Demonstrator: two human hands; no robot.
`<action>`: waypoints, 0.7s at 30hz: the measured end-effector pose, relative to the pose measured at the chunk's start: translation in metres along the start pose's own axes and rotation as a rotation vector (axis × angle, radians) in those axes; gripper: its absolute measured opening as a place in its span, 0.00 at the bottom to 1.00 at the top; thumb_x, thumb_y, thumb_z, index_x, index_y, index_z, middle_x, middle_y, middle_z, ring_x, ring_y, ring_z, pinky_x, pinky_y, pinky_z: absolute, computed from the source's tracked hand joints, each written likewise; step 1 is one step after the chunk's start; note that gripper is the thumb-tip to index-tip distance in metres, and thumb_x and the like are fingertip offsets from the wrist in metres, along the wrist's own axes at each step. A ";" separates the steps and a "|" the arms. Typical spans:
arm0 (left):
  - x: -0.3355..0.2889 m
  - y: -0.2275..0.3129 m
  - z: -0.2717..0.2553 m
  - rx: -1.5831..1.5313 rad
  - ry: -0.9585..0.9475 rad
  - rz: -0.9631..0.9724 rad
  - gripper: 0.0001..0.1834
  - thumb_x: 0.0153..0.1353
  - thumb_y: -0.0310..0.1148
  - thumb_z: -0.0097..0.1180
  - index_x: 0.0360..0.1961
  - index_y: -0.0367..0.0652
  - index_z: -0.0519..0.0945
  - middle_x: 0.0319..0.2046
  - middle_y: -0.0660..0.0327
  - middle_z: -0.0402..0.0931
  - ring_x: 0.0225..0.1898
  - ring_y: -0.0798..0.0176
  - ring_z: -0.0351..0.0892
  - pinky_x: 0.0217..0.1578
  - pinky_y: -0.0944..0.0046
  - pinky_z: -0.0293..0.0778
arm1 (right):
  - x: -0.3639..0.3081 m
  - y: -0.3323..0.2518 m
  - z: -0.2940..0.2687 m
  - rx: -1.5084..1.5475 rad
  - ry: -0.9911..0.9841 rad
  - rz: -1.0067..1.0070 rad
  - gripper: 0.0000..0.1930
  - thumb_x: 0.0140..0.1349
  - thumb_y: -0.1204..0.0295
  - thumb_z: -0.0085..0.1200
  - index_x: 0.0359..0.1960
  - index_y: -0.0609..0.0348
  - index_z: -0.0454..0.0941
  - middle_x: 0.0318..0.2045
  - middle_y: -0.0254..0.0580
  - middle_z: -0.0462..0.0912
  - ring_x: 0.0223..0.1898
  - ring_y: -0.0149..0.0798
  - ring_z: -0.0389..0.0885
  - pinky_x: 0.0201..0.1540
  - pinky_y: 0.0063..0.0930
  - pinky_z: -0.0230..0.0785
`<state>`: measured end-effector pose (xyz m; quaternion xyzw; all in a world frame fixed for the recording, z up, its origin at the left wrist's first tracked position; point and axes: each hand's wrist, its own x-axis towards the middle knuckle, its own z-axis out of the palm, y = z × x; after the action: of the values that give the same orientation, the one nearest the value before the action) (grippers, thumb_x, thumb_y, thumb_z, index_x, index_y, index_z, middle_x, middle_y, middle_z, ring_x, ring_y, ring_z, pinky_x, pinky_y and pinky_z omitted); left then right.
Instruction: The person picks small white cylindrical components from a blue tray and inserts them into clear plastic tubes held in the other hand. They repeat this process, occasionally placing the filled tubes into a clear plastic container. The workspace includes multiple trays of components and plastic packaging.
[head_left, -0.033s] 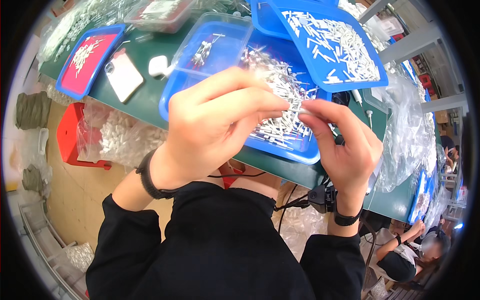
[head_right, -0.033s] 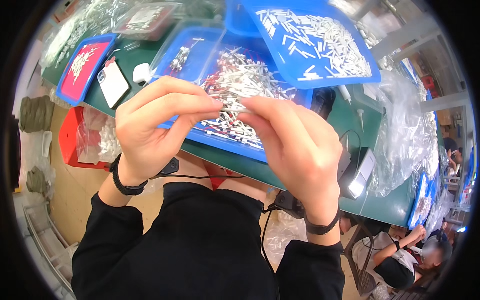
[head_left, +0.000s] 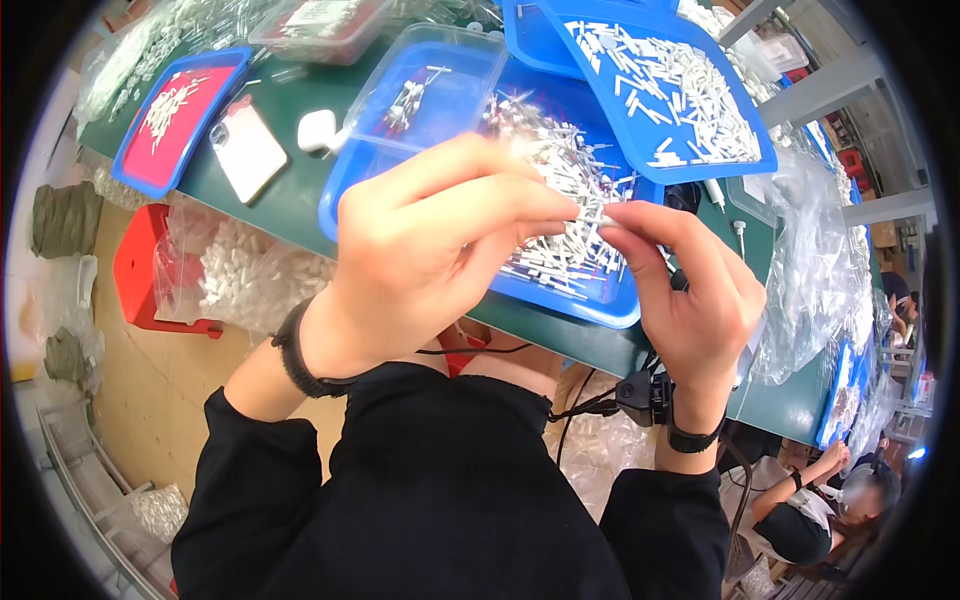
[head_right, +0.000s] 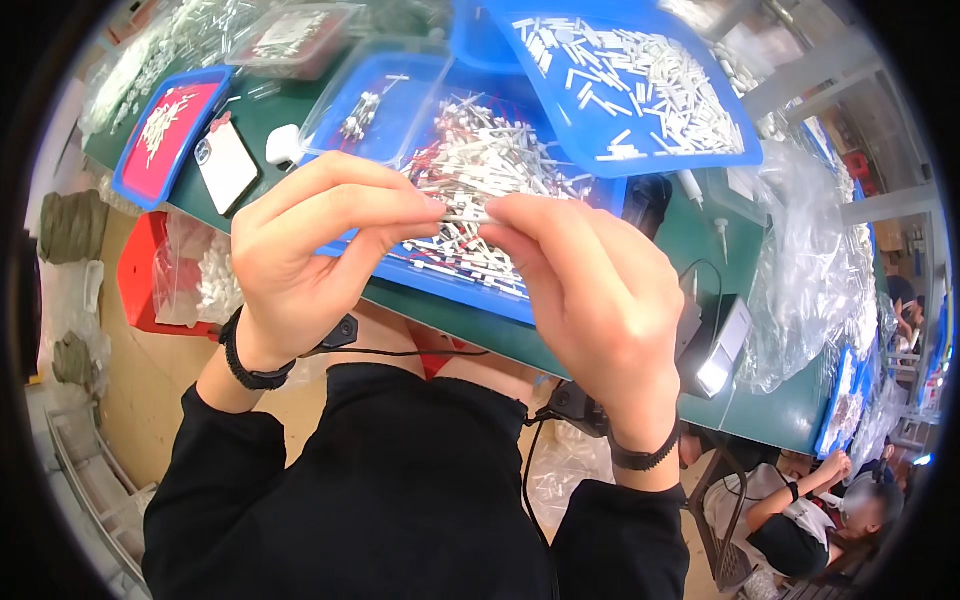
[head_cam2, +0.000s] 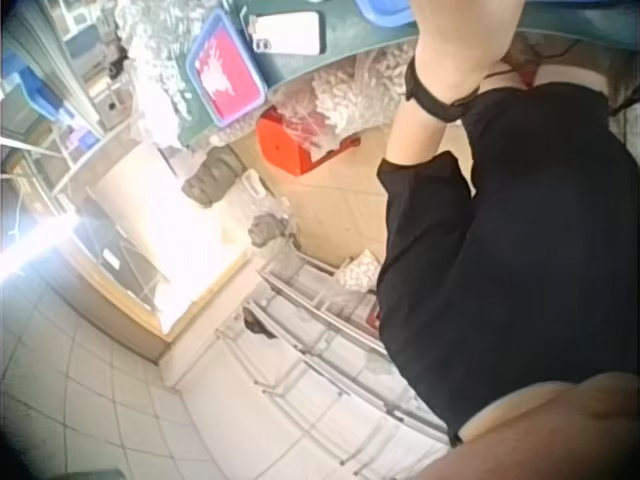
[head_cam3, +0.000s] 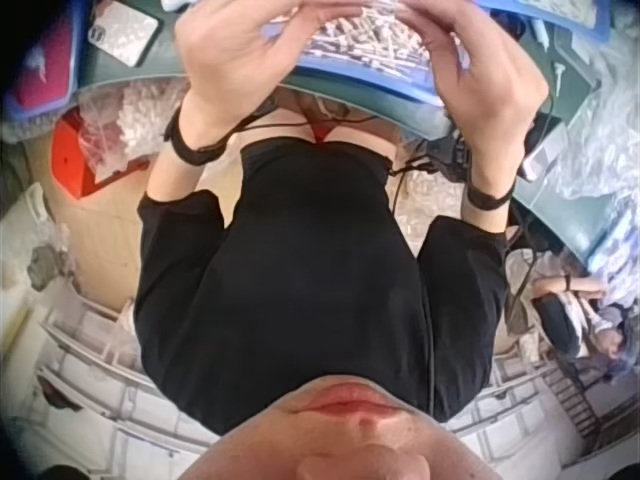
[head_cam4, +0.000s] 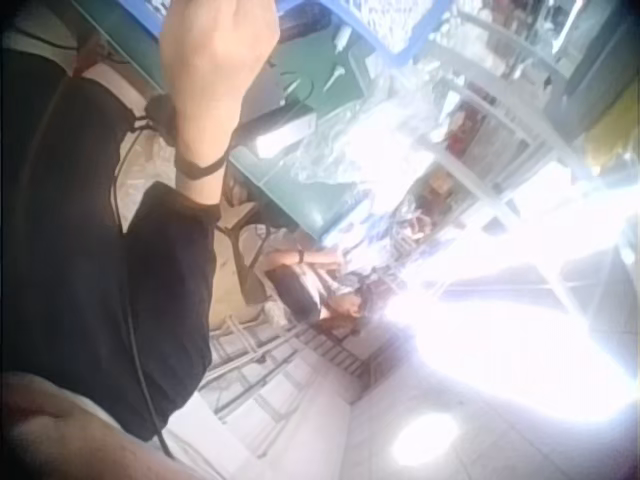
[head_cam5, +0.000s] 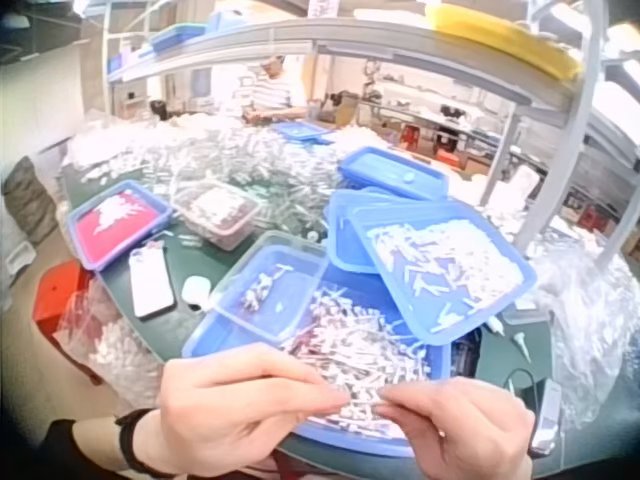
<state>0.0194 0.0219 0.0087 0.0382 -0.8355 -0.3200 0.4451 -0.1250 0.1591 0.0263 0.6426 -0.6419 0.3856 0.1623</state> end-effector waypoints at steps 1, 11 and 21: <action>0.000 0.000 0.000 -0.002 -0.001 0.001 0.11 0.47 0.15 0.62 0.32 0.39 0.86 0.29 0.59 0.81 0.31 0.64 0.81 0.30 0.69 0.76 | 0.001 0.001 0.001 0.008 -0.005 -0.023 0.08 0.48 0.82 0.65 0.31 0.62 0.81 0.25 0.42 0.82 0.24 0.40 0.81 0.27 0.26 0.72; 0.002 0.003 -0.001 -0.014 -0.007 -0.014 0.09 0.46 0.16 0.65 0.31 0.37 0.84 0.27 0.58 0.82 0.30 0.63 0.82 0.31 0.68 0.77 | 0.000 0.001 0.007 0.175 -0.012 0.017 0.07 0.49 0.81 0.65 0.31 0.62 0.80 0.25 0.41 0.83 0.25 0.39 0.82 0.28 0.26 0.72; -0.004 -0.004 0.003 0.001 -0.002 0.069 0.09 0.47 0.16 0.65 0.31 0.36 0.84 0.28 0.58 0.82 0.30 0.63 0.83 0.30 0.68 0.78 | -0.001 0.001 0.008 0.382 -0.172 0.241 0.06 0.55 0.78 0.63 0.35 0.62 0.82 0.29 0.40 0.85 0.29 0.37 0.84 0.32 0.24 0.75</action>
<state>0.0189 0.0218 0.0021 0.0092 -0.8370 -0.3038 0.4550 -0.1237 0.1541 0.0197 0.6109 -0.6408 0.4605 -0.0648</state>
